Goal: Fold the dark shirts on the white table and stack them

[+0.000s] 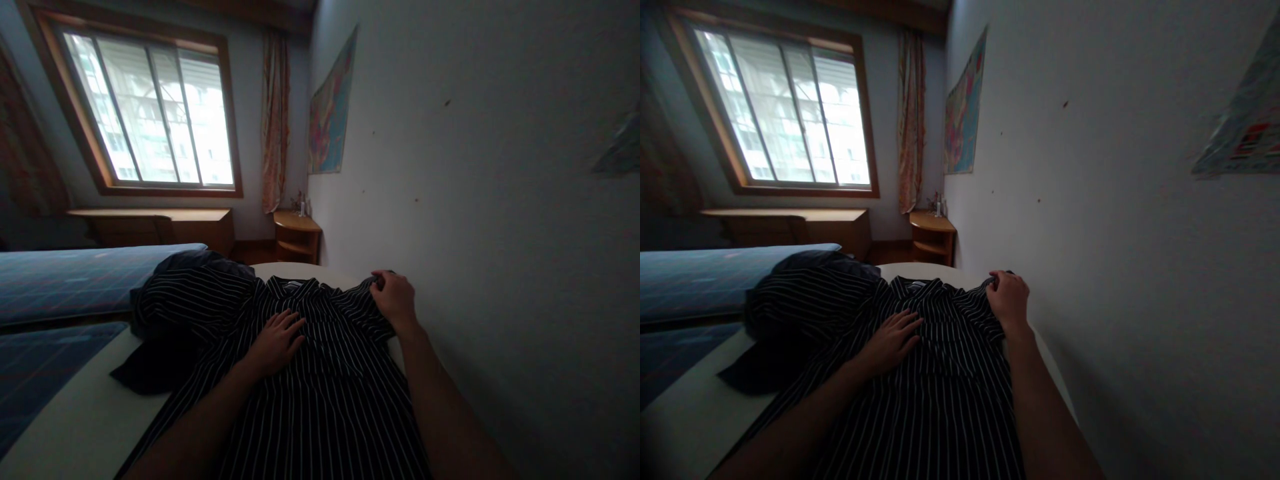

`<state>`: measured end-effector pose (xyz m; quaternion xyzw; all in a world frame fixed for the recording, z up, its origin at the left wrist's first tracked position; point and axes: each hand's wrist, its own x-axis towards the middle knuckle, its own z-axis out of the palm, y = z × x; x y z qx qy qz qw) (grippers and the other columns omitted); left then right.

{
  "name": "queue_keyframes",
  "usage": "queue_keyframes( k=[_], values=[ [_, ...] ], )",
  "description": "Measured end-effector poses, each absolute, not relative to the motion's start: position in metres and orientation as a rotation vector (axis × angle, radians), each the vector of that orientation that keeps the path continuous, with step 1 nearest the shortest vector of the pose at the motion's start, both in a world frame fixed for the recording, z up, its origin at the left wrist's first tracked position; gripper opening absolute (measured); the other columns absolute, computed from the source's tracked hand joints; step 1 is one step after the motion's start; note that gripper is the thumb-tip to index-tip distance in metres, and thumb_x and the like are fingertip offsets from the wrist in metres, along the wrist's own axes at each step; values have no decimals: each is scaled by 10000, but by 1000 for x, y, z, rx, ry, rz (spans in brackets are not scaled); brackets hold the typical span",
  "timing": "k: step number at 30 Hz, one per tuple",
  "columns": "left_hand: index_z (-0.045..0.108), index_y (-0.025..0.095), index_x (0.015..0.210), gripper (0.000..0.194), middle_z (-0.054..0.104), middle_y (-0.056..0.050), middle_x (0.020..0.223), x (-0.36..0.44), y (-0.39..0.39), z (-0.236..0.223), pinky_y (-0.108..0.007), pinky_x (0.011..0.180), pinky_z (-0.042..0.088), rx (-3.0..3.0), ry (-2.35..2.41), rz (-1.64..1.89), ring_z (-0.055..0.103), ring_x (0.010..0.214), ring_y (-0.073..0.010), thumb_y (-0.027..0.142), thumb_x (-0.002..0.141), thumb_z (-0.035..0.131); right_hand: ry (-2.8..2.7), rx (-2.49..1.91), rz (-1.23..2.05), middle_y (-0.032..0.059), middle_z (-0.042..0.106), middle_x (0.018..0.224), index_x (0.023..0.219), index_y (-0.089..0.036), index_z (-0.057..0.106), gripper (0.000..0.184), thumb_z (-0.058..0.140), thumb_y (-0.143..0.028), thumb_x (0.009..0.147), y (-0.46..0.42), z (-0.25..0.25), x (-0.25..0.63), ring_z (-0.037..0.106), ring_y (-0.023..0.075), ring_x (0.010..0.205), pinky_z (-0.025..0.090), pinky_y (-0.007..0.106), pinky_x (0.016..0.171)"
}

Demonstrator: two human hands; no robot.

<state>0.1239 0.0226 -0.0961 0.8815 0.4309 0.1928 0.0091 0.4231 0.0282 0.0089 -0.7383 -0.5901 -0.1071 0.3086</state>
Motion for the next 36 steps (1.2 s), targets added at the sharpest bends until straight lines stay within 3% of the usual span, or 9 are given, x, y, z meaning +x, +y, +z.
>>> queue_keyframes(
  k=[4,13,17,20,22,25,30,33,36],
  values=[
    [550,224,1366,435,557,-89,1413,124,22,-94,-488,1142,320,2747,1338,689,441,1348,-280,390,973,465,-1916,-1676,98,30,712,882,1106,-196,691,334,633,-205,778,21,26,403,639,185,849,445,298,845],
    [545,204,1332,406,601,-85,1343,124,20,-93,-462,1120,354,2727,1310,787,492,1282,-261,307,944,484,-2316,-1449,1140,39,737,905,1133,-156,680,418,732,-321,753,9,16,383,662,157,768,492,253,695],
    [585,223,1261,401,633,-64,1292,127,17,-86,-457,1125,348,2750,1185,801,521,1241,-243,180,872,496,-2288,-1514,997,89,723,1047,1162,-132,664,429,721,-281,764,12,12,386,666,192,915,512,291,809],
    [600,225,1220,436,655,-55,1254,128,14,-80,-460,1132,337,2746,1092,825,533,1223,-236,127,806,502,-2264,-1612,813,123,639,1273,1272,-141,608,620,787,-277,694,14,6,390,604,234,1127,460,334,980],
    [597,228,1219,455,666,-55,1234,128,11,-77,-471,1139,325,2738,1039,840,537,1222,-239,136,781,515,-2252,-1678,819,133,606,1321,1327,-147,570,732,817,-310,658,15,1,391,582,246,1171,437,341,1015],
    [592,234,1224,439,674,-61,1220,127,7,-73,-493,1156,291,2717,973,842,557,1209,-243,187,791,532,-2246,-1698,915,112,664,1202,1334,-162,569,764,827,-341,637,18,-6,392,637,220,1046,486,312,920],
    [597,225,1183,350,698,-62,1155,127,3,-71,-494,1162,279,2669,905,858,597,1152,-231,260,837,557,-2383,-1633,995,18,707,874,1121,-172,713,480,780,-352,681,19,-2,389,640,162,784,488,251,704],
    [601,232,1130,292,705,-46,1118,129,5,-74,-477,1160,292,2654,870,883,622,1100,-210,252,841,565,-2421,-1629,1002,3,717,909,1051,-206,739,423,793,-337,653,17,2,388,649,176,842,493,254,752],
    [597,235,1085,258,712,-35,1066,132,6,-78,-456,1154,310,2634,862,925,647,1034,-190,206,834,548,-2405,-1640,897,31,703,1101,1168,-217,690,600,829,-297,590,15,1,387,641,208,986,487,279,875]
  ],
)
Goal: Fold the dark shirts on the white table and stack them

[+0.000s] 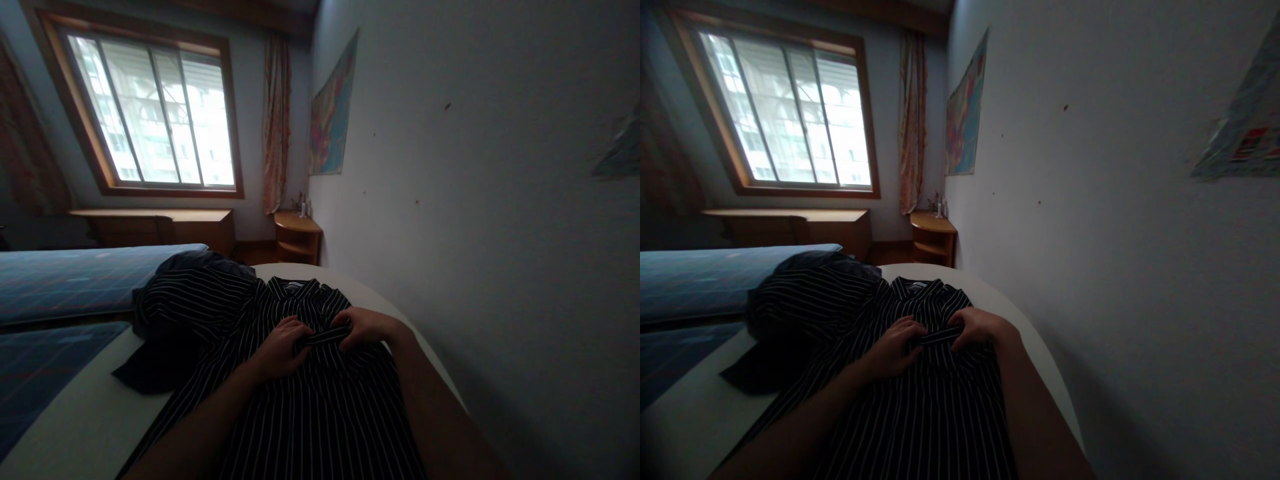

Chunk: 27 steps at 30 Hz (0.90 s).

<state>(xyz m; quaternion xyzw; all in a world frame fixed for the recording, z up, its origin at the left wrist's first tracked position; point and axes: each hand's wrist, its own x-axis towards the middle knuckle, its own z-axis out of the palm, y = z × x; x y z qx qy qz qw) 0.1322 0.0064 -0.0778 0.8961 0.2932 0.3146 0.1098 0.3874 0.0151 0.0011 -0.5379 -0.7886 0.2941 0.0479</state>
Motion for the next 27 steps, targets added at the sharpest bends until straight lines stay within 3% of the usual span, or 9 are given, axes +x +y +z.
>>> queue_keyframes(
  k=[3,5,8,10,12,20,23,27],
  values=[
    [592,232,1065,255,719,-31,1025,134,8,-81,-447,1141,336,2632,866,962,662,990,-187,175,822,537,-2353,-1675,820,80,641,1251,1299,-191,601,792,850,-274,552,17,-4,388,608,227,1087,464,293,946],
    [590,227,1067,254,719,-37,1023,134,9,-84,-449,1123,361,2635,886,998,656,1020,-201,174,826,531,-2321,-1687,860,89,646,1229,1319,-173,581,809,848,-273,562,18,-6,389,617,218,1059,474,286,920],
    [587,220,1082,252,708,-54,1043,133,12,-88,-412,1031,450,2609,933,1069,638,1062,-214,182,841,523,-2352,-1663,954,30,697,980,1167,-185,678,571,813,-303,625,18,-1,390,634,169,848,489,245,730],
    [571,216,1126,280,699,-61,1073,133,14,-89,-374,956,493,2563,963,1124,642,1037,-205,186,854,514,-2389,-1616,1044,-13,664,779,988,-180,726,335,761,-335,694,14,8,389,580,122,683,429,215,589],
    [547,214,1175,317,690,-63,1100,134,14,-88,-353,922,502,2513,973,1186,647,1012,-192,180,863,499,-2393,-1538,1135,-33,614,681,882,-162,721,229,720,-345,745,6,20,385,518,91,602,372,201,531],
    [540,200,906,170,644,-34,844,124,8,-80,-302,726,476,2377,829,1351,619,778,-174,148,816,405,-2204,-1249,1646,10,662,790,946,-141,679,439,743,-525,742,-20,49,367,640,113,672,523,238,652],
    [511,206,824,195,620,-8,717,121,6,-79,-281,662,443,2300,777,1341,593,654,-153,222,912,337,-2161,-1381,1460,28,676,778,911,-135,681,400,673,-524,819,-9,37,378,640,109,646,519,227,622],
    [519,210,858,270,571,32,581,123,5,-77,-267,598,409,2284,840,1244,549,520,-134,318,977,301,-2135,-1843,909,69,731,880,956,-140,712,229,624,-334,873,15,11,400,677,139,711,501,223,630]
  ],
)
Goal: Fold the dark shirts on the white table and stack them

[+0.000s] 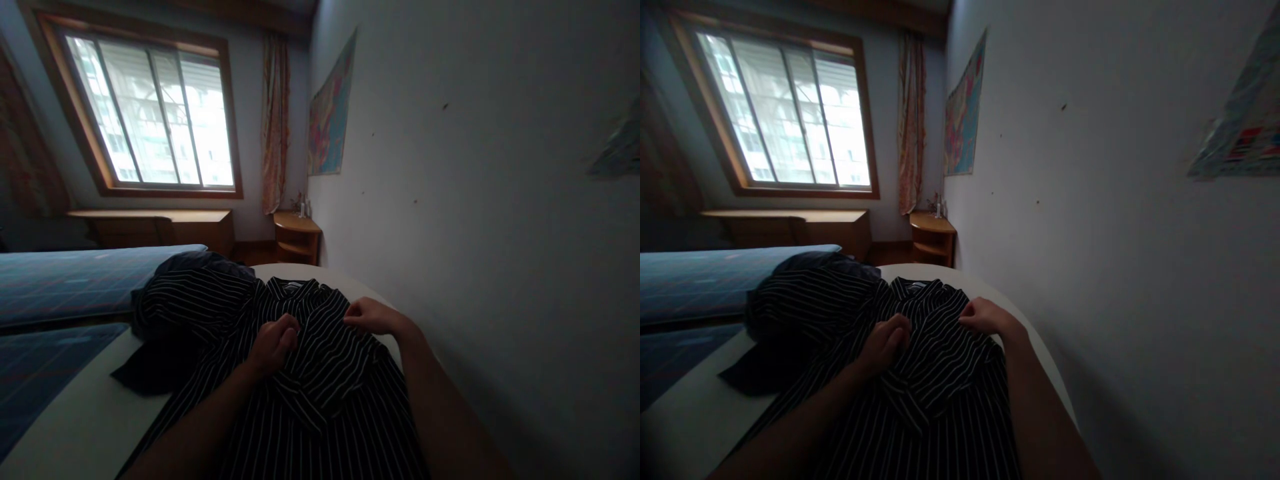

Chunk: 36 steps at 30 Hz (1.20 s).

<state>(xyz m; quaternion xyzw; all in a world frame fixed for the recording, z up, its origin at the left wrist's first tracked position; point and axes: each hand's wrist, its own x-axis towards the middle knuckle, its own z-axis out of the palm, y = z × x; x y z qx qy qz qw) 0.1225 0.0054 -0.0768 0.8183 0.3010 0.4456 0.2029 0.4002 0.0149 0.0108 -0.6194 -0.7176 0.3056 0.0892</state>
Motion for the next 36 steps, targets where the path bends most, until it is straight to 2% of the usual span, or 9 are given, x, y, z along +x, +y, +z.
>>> queue_keyframes(
  k=[3,5,7,10,16,21,27,31,36],
  values=[
    [560,208,925,236,637,10,686,126,6,-76,-276,657,427,2360,986,1161,604,621,-149,355,963,380,-2000,-2182,472,98,747,986,954,-170,745,193,634,-279,839,28,-7,410,696,199,920,494,249,747],
    [575,214,985,175,672,0,795,128,7,-76,-281,703,438,2394,1085,1099,626,701,-156,343,928,471,-1904,-2293,362,136,740,1034,951,-166,755,234,609,-315,845,33,-17,413,684,251,998,493,295,784],
    [575,221,1038,175,678,7,835,130,8,-76,-278,712,444,2398,1118,1046,627,715,-151,313,898,522,-1838,-2350,325,161,733,1052,959,-161,757,298,571,-374,864,36,-27,413,685,284,1002,497,333,781],
    [579,228,1049,176,681,15,841,131,9,-77,-274,709,452,2367,1127,1033,619,703,-142,281,887,534,-1785,-2380,287,146,731,1077,982,-191,754,343,556,-447,869,38,-39,411,684,287,1008,499,342,782],
    [590,229,1055,196,703,0,945,130,11,-80,-292,782,486,2316,1100,1045,647,782,-150,249,863,557,-1726,-2384,243,127,723,1108,1035,-203,724,308,517,-395,910,47,-58,414,676,250,1036,494,310,811],
    [617,217,1119,255,707,-40,1053,130,17,-88,-322,894,503,2299,1104,1084,662,952,-182,266,877,554,-1581,-2461,186,189,694,1144,1134,-138,668,400,385,-370,972,49,-63,431,664,279,1067,502,348,832],
    [590,219,1302,397,648,-75,1293,129,17,-89,-387,1032,455,2347,1143,902,602,1181,-222,375,962,456,-1505,-2505,164,162,691,1155,1125,-183,662,368,359,-330,978,45,-70,444,663,270,1072,503,354,842],
    [564,232,1348,433,656,-74,1279,128,13,-85,-407,1043,443,2478,1063,827,594,1180,-224,406,971,439,-1493,-2514,126,170,687,1132,1136,-176,653,394,309,-296,988,44,-71,445,666,287,1054,504,387,842],
    [569,234,1341,457,673,-80,1227,128,12,-89,-445,1062,425,2583,1039,814,580,1186,-249,395,914,538,-1548,-2480,40,180,663,1148,1211,-156,606,400,283,-225,986,43,-70,443,649,268,1069,486,382,870]
  ],
)
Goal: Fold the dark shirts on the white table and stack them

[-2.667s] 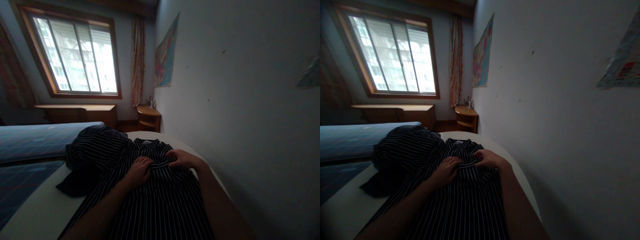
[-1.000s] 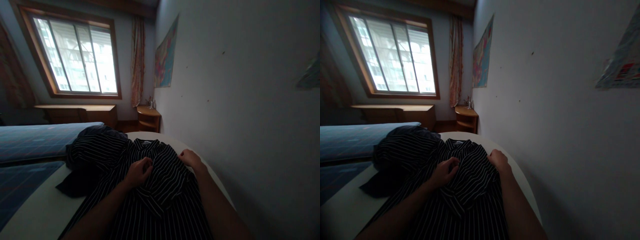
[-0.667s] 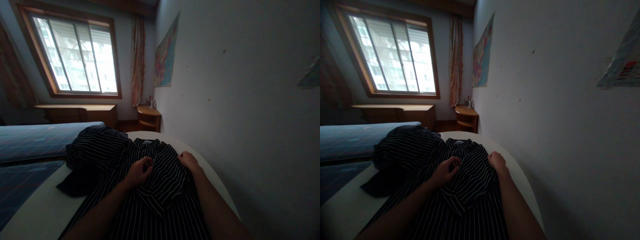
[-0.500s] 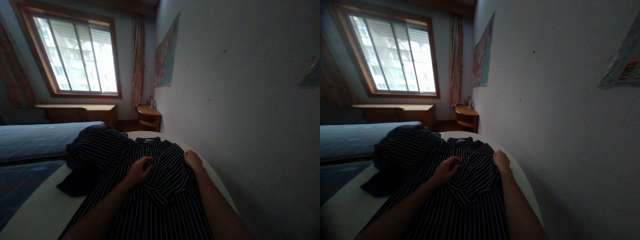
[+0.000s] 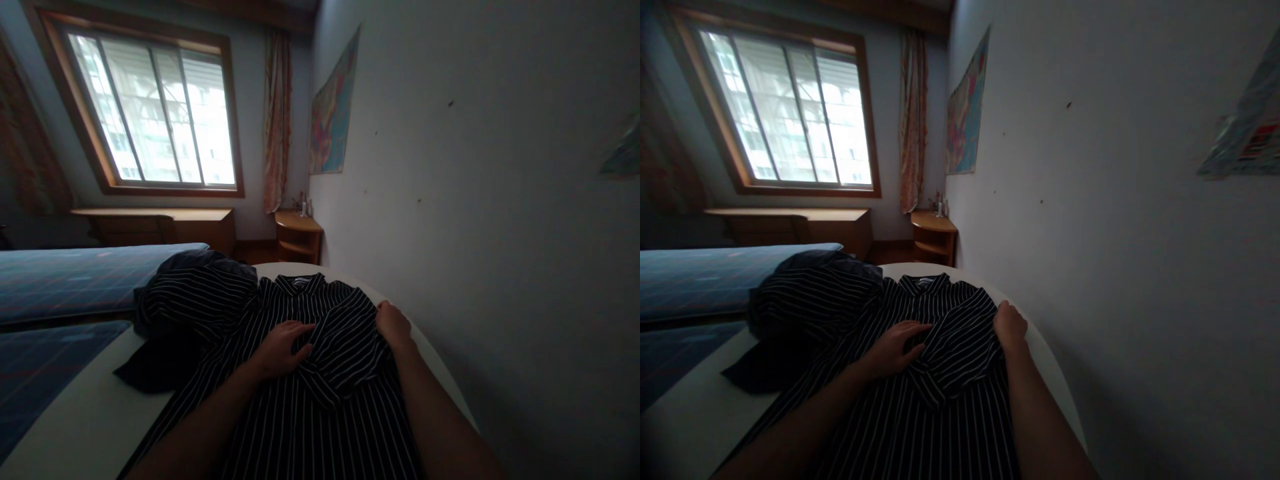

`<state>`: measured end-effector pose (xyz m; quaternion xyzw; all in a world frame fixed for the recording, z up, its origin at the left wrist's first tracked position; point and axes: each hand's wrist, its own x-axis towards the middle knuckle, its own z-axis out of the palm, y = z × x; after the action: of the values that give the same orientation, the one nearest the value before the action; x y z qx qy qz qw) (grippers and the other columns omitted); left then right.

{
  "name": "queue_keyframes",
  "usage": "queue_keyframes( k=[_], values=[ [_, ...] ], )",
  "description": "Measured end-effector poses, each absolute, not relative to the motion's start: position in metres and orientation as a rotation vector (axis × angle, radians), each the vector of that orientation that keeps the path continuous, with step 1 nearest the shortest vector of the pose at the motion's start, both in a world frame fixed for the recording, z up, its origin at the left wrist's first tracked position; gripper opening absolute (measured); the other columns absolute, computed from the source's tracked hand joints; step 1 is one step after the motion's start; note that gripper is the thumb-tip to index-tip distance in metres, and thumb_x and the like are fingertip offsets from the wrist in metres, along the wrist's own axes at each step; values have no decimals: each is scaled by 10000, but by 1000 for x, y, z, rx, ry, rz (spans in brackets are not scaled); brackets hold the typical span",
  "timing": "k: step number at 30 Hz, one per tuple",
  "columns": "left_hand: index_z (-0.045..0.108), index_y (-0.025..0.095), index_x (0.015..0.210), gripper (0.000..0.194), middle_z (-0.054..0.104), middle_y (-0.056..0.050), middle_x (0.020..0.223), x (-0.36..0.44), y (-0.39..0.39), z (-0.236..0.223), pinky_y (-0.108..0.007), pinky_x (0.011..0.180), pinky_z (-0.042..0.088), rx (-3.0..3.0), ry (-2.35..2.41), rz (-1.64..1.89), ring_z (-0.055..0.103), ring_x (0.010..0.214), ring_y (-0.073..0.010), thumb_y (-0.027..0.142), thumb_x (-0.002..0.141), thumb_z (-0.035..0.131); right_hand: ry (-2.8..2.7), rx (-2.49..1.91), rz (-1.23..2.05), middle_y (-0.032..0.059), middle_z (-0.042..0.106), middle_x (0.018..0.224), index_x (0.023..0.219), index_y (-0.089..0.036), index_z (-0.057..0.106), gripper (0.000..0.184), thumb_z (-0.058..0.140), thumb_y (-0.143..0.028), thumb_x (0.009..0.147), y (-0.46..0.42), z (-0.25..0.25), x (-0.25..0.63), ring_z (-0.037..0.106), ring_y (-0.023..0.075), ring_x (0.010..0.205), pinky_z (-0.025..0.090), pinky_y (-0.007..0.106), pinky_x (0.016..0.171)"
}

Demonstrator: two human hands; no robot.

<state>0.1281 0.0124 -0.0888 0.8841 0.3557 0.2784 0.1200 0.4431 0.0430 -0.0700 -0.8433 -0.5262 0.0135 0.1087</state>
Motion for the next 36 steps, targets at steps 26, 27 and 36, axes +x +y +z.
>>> queue_keyframes(
  k=[26,27,36],
  values=[
    [681,243,1010,215,614,-67,1299,127,7,-82,-460,1050,408,2609,870,796,554,1193,-267,269,799,652,-2110,-2325,-288,151,651,1230,1212,-188,615,369,318,-162,994,117,-52,427,577,244,1150,367,398,968],
    [673,238,987,200,597,-67,1332,127,7,-81,-467,1060,399,2611,860,790,545,1211,-273,263,790,658,-2095,-2329,-293,154,658,1216,1194,-175,618,364,315,-155,993,119,-52,428,585,244,1141,372,391,963],
    [658,259,1067,306,638,-57,1167,128,8,-81,-436,1018,425,2653,793,778,572,1115,-253,245,761,659,-1892,-2383,-230,167,671,1179,1215,-155,576,362,296,-135,988,124,-55,439,641,243,1085,434,344,874]
  ],
)
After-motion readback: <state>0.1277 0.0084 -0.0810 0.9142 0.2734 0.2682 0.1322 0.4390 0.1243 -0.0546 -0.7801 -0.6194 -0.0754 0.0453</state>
